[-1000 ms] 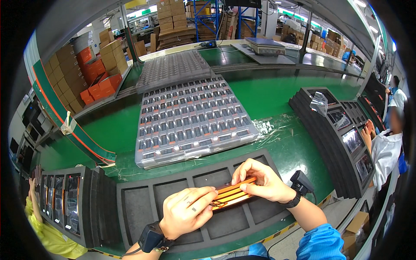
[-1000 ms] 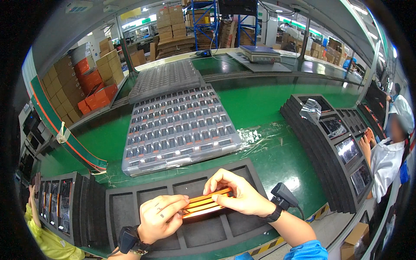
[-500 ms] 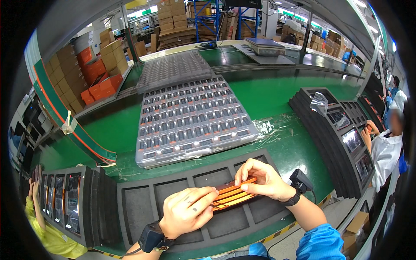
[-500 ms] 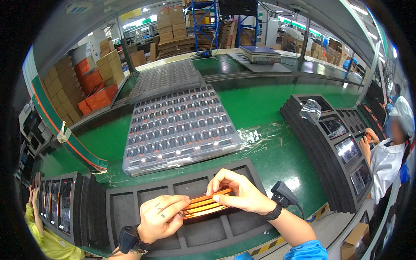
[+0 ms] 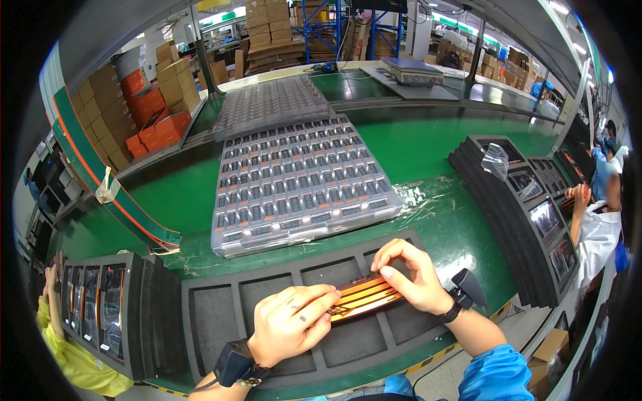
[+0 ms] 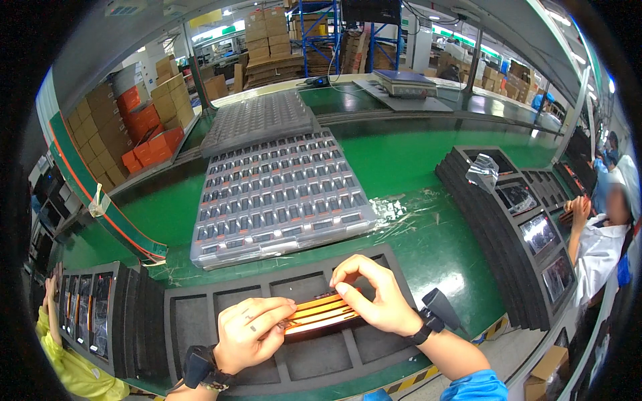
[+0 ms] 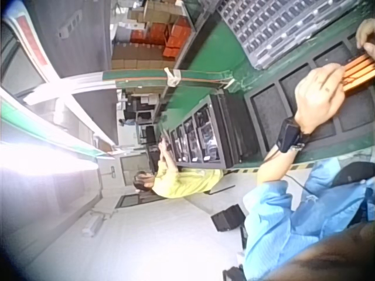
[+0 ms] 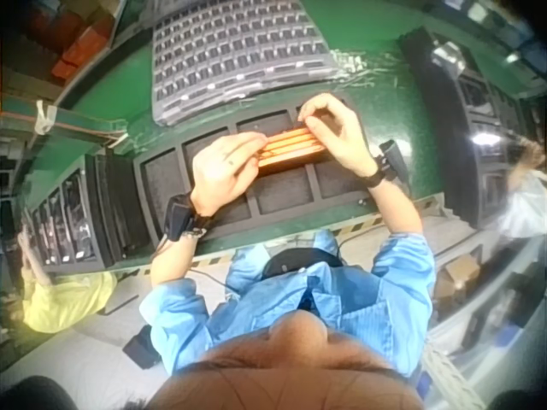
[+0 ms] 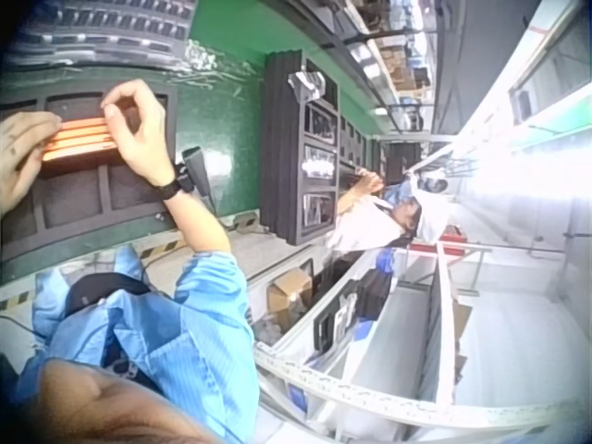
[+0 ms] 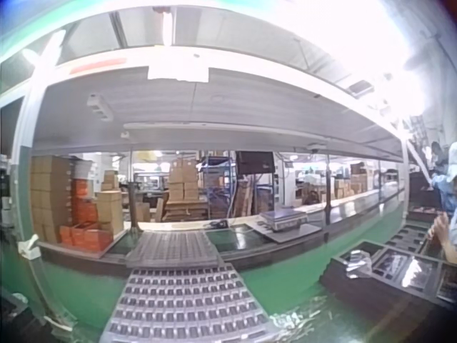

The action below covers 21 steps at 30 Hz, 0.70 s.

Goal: Inspecting and organizing smartphones on a production line.

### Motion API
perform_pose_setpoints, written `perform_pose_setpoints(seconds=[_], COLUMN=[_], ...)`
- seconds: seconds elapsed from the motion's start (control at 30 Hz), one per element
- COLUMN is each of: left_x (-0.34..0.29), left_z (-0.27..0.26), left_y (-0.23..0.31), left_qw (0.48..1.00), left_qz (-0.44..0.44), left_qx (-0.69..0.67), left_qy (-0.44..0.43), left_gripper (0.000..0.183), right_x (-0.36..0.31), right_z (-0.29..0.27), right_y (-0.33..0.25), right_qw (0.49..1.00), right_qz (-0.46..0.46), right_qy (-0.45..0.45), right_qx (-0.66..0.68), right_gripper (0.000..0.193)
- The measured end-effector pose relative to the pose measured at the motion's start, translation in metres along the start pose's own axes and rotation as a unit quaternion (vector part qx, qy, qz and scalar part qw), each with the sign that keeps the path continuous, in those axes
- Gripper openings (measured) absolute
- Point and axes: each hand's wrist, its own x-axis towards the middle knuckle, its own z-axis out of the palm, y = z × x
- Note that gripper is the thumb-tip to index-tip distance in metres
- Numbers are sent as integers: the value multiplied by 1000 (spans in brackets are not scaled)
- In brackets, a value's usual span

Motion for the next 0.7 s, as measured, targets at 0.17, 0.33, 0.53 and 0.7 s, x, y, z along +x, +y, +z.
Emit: perform_pose_setpoints(seconds=[0.17,0.33,0.53,0.7], left_x=[1,5,4,5], left_z=[3,4,6,5], left_y=[-1,5,7,9], left_qw=[1000,999,999,998], left_qz=[-20,-3,14,7], left_qx=[9,34,47,56], left_qy=[10,9,18,5], left_gripper=[28,30,33,34], right_x=[4,6,2,-2], right_z=[12,22,23,17], right_y=[-25,-17,-26,-24], right_qw=[942,919,917,922], right_qz=[-217,-266,-299,-307], right_qy=[-27,-11,-16,-16], right_qx=[-254,-290,-264,-233], right_gripper=[24,29,24,22])
